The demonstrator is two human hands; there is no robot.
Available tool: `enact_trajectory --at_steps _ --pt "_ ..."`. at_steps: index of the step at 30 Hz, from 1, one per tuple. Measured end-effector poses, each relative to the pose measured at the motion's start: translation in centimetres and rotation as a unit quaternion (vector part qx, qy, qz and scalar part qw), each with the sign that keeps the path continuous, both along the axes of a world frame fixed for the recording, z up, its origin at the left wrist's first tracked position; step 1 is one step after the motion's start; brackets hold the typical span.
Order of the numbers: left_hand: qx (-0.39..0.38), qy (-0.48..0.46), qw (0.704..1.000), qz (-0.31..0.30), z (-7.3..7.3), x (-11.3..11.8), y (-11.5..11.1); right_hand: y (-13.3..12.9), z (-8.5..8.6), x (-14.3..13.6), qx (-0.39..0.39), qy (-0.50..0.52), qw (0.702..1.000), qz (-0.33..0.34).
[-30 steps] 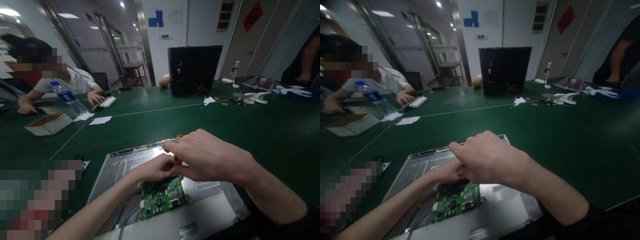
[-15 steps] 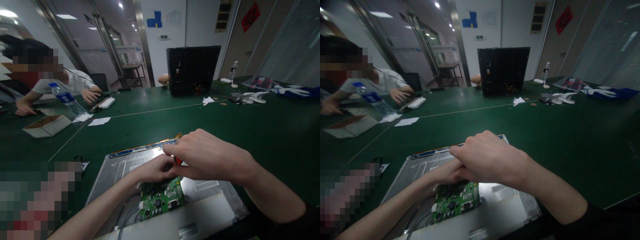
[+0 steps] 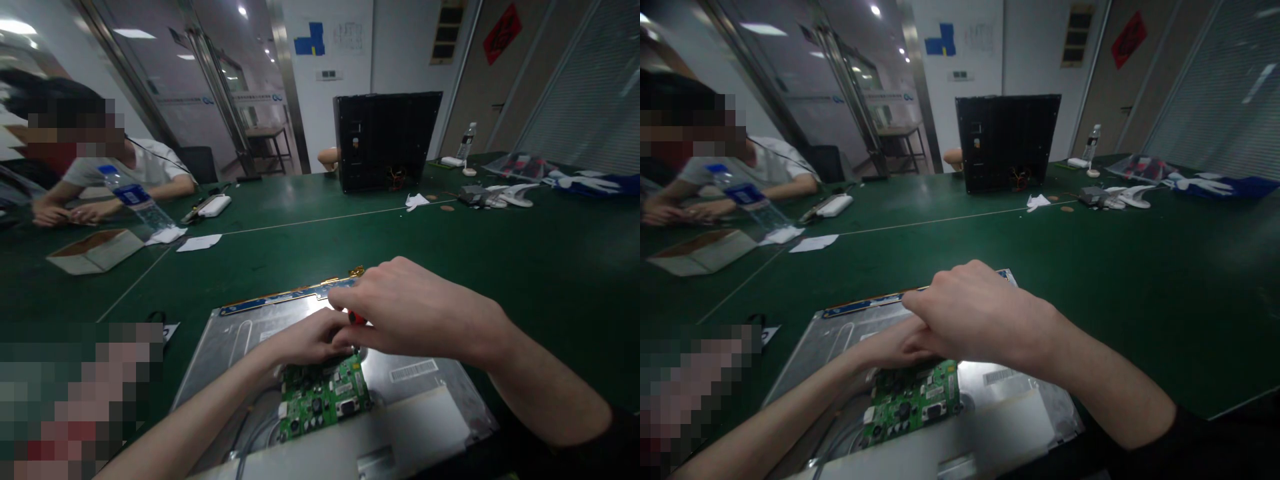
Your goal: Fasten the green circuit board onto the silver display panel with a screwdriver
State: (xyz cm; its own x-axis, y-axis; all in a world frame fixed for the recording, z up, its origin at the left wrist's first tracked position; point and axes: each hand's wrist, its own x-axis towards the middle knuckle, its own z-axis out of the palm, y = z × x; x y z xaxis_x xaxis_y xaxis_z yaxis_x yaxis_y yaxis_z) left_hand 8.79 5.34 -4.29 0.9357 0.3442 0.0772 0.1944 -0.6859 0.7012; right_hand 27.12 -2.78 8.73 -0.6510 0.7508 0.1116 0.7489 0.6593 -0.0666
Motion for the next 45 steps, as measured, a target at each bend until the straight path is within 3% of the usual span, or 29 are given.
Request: enact_trajectory --at_steps 8,25,33,40,45 --pt "-0.040 0.002 0.999 -0.009 -0.06 0.17 0.23 -0.04 -0.04 0.02 -0.004 0.002 1.000 0.008" --pt "0.027 0.004 1.000 0.012 -0.26 -0.04 -0.38 0.00 -0.21 0.06 0.017 -0.005 1.000 -0.012" --pt "0.019 -0.012 1.000 0.000 -0.26 -0.14 -0.36 -0.13 0.06 -0.03 -0.014 -0.008 1.000 0.014" --pt "0.011 -0.009 1.000 0.003 -0.41 -0.25 -0.42 0.02 -0.05 0.05 0.027 -0.012 0.999 -0.021" --pt "0.011 -0.009 1.000 -0.006 -0.20 -0.15 -0.37 -0.07 -0.07 0.04 0.013 -0.011 1.000 -0.004"
